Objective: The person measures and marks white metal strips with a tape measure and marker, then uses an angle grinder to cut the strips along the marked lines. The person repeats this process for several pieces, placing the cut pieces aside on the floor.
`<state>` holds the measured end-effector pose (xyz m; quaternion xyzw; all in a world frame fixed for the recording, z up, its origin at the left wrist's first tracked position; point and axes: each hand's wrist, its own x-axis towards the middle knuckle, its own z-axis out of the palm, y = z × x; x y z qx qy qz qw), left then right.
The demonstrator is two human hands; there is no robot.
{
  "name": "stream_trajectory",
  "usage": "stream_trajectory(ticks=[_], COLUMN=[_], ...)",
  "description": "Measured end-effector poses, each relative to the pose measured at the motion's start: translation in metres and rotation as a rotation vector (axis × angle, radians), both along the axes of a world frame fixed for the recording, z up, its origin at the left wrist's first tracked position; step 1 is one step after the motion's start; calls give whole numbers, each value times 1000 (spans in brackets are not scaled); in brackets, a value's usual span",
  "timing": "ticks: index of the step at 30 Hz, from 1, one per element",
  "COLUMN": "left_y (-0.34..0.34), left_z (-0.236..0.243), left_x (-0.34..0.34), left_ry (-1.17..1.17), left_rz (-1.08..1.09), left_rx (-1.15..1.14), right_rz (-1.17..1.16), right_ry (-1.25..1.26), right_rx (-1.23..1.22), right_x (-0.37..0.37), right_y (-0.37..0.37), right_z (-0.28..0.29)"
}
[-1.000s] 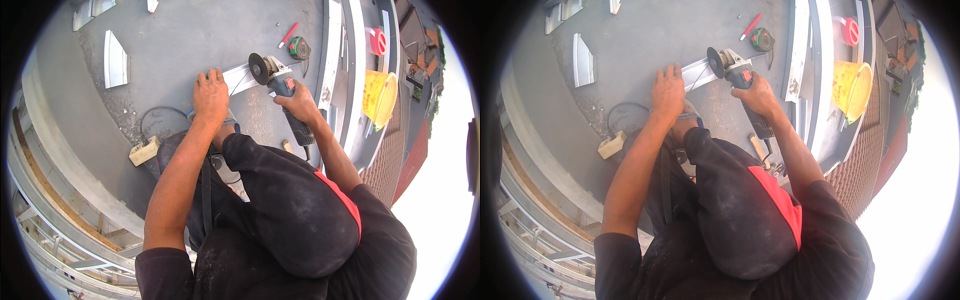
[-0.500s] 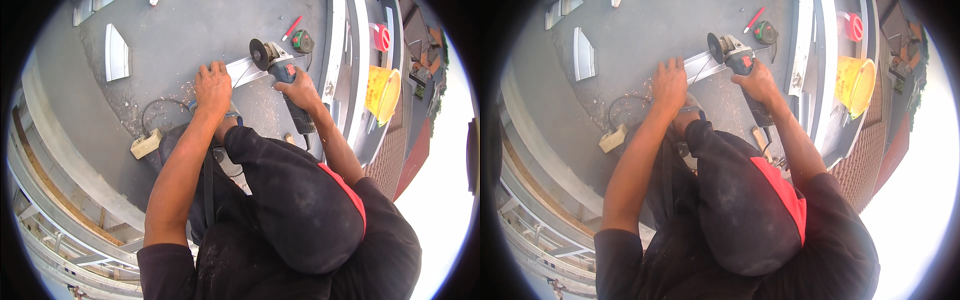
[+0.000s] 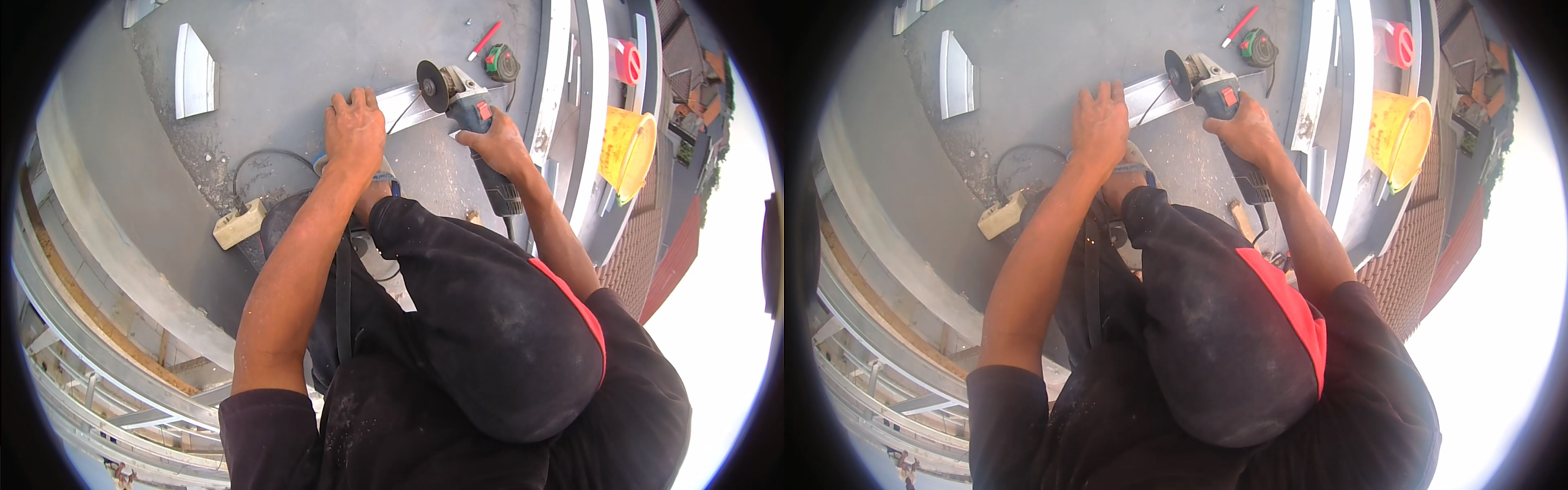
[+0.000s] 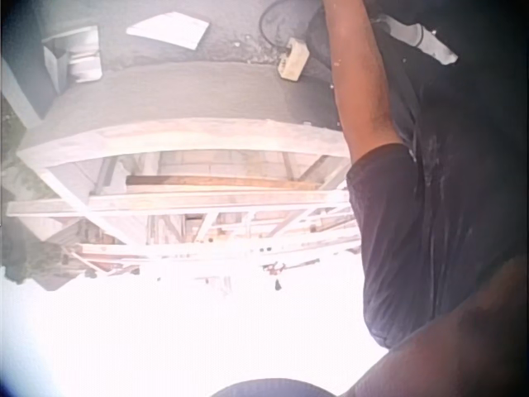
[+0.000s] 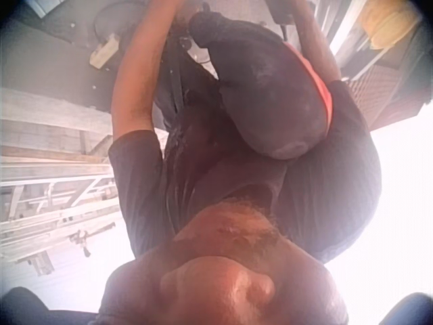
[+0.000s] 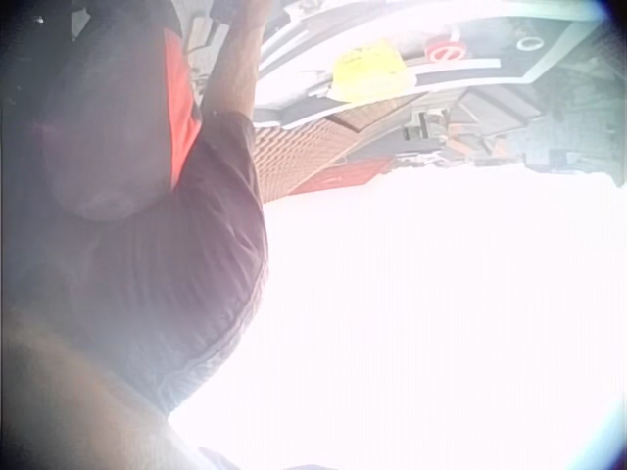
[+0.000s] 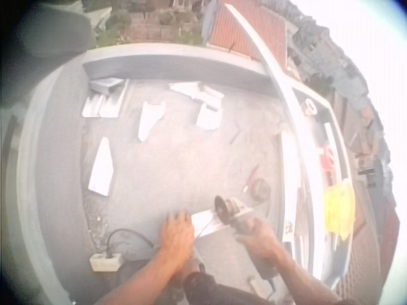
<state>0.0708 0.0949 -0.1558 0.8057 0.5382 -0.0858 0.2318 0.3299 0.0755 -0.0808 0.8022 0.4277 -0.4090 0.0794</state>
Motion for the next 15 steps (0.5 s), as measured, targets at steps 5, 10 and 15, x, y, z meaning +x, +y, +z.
stream_trajectory(ticks=[5,10,15], left_y=[2,8,20], left_z=[4,-11,-28], left_x=[0,-7,-8], left_ry=[29,-103,-90], left_rz=[-41,59,16], left_rx=[40,51,9], right_rz=[-34,-240,-302], right_ry=[25,195,241], right_rx=[9,64,216], right_x=[4,-9,1], right_y=[-2,8,4], right_z=[-5,20,50])
